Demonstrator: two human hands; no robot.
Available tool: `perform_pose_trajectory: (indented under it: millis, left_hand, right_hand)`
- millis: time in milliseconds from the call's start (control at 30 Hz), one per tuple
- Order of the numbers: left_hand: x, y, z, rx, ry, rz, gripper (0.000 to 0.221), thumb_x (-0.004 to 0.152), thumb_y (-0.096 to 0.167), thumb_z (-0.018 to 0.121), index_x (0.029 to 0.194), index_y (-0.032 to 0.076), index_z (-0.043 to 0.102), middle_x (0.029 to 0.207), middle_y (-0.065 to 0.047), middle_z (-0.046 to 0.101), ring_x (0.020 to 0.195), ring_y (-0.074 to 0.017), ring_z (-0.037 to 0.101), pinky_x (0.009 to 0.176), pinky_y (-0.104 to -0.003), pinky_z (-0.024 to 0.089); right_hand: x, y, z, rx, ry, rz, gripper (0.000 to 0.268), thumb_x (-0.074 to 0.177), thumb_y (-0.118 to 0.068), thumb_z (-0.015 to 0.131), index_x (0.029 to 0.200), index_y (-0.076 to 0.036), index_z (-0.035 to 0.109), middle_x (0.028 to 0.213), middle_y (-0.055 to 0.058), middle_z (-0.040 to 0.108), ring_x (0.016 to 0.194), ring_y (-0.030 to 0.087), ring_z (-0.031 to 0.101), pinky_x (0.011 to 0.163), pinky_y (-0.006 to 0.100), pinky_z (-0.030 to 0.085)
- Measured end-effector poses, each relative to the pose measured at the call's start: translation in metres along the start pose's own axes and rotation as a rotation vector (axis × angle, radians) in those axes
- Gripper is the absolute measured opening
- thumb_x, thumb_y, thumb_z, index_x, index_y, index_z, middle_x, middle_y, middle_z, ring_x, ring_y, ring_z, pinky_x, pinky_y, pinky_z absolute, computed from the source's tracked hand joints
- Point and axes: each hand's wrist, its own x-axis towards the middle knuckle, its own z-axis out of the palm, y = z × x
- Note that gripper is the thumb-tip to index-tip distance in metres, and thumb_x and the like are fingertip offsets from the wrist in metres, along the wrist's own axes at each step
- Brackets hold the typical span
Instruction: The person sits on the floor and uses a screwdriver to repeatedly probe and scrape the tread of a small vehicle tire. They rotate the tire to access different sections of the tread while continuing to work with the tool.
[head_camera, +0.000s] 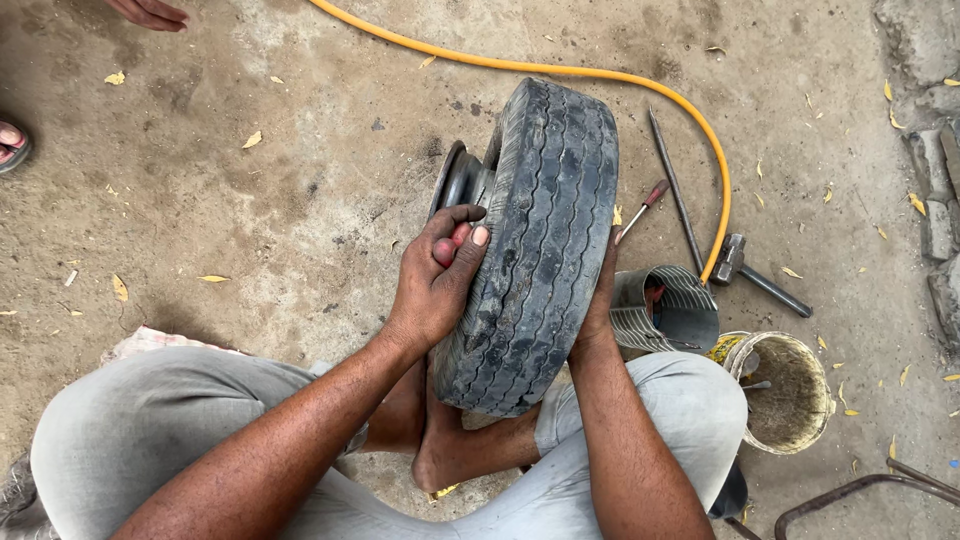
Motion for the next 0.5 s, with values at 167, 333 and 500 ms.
perform_pose_trajectory:
  millis: [167,333,500]
  left_hand:
    - [0.024,0.000,-0.001,0.102,0.123,0.062,0.048,0.100,0.037,0.064,0.134,0.002,0.060,0.104,-0.012,0.074,0.099,-0.0188,0.070,0.087,-0.032,0.056]
    - [0.023,-0.010,-0.009,0.089,0.105,0.049,0.044,0.105,0.035,0.059,0.134,0.002,0.061,0.105,-0.013,0.073,0.098,-0.0192,0.069,0.087,-0.034,0.056]
    - [-0.006,-0.009,-0.004,0.084,0.247,0.033,0.044,0.104,0.034,0.060,0.132,0.001,0.061,0.104,-0.013,0.074,0.098,-0.0193,0.070,0.088,-0.034,0.057]
  right_hand:
    - [0.015,-0.003,0.009,-0.013,-0.058,0.012,0.101,0.089,-0.081,0.041,0.163,-0.014,0.025,0.160,0.017,0.044,0.140,0.032,0.054,0.114,0.050,0.051]
    - [-0.001,0.008,0.012,-0.084,-0.018,0.009,0.103,0.086,-0.083,0.038,0.162,-0.015,0.024,0.157,0.015,0.045,0.139,0.030,0.053,0.115,0.051,0.048]
    - [-0.026,0.021,0.016,0.065,-0.074,0.081,0.100,0.092,-0.080,0.041,0.161,-0.008,0.033,0.155,0.015,0.049,0.138,0.031,0.053,0.116,0.052,0.045]
